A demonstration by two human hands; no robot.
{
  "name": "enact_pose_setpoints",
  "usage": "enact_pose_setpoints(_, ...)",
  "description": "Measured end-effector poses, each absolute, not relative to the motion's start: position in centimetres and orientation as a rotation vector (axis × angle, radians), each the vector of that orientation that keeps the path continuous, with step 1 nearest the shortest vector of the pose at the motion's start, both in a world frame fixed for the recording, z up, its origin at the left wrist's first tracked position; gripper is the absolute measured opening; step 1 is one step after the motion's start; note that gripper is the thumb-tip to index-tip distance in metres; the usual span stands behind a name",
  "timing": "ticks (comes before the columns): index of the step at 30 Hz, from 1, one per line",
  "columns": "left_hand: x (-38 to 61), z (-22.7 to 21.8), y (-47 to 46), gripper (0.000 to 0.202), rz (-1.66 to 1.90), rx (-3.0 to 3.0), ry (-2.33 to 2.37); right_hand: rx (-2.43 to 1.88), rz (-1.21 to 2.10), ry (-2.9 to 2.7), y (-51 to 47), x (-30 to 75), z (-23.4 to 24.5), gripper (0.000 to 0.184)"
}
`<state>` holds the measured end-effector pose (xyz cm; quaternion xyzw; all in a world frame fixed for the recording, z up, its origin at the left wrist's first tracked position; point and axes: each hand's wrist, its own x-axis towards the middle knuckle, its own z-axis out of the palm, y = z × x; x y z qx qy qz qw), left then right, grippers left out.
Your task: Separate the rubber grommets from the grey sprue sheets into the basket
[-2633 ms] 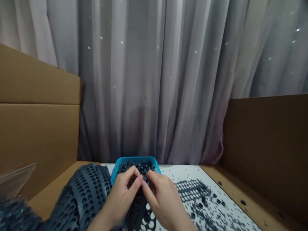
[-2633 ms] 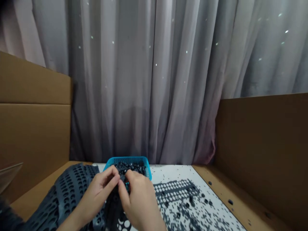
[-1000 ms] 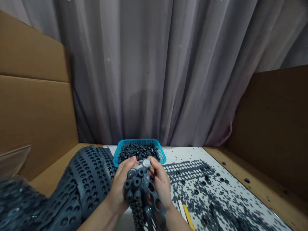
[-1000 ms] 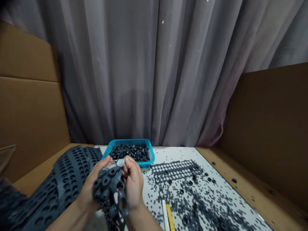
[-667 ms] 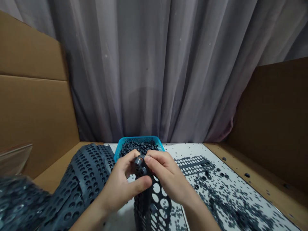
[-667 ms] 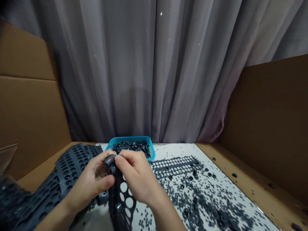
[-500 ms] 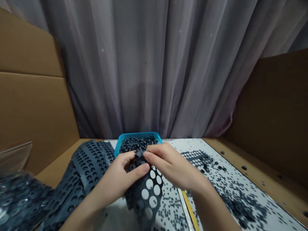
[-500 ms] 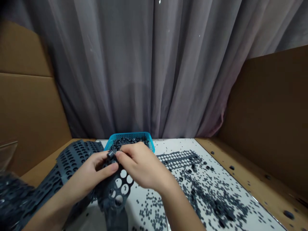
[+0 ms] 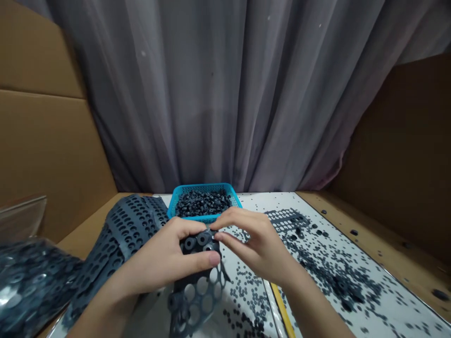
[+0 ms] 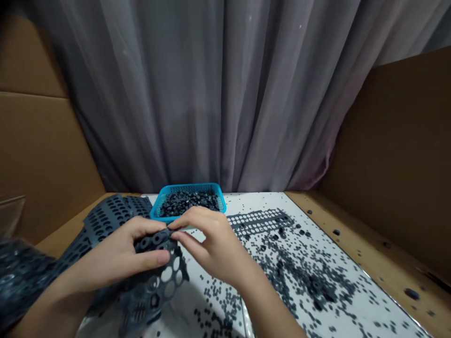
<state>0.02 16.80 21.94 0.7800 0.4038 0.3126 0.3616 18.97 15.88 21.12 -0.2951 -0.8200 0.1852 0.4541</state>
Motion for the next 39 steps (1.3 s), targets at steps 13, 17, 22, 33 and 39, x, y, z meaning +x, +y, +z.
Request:
enact_pose_setpoints(13,-1.8,22.3,17.2,0.029,0.715,1.724,0.930,-0.895,0.816,-1.669,16.7,19.9,20.8,0.010)
enact_pose_setpoints(17,-1.5,22.0,17.8,0.018,0.774,1.739,0.967,-0.642,1.377,-1.414,17.6,19.4,19.7,0.017)
enact_pose_setpoints(22,-1.4,21.7,18.6,0.015,0.779,1.753,0.989,-0.465,1.676,-1.168,18.0,19.5,19.0,0.024)
enact_pose_setpoints(33,0.1,21.9,17.9,0.027,0.842,2.024,1.226,-0.535,1.298,-1.070,17.4,20.3,20.8,0.010)
enact_pose_setpoints(39,1.1,21.4,16.8,0.028,0.842,2.278,1.346,-1.085,0.637,-1.762,15.2,18.1,20.5,0.022)
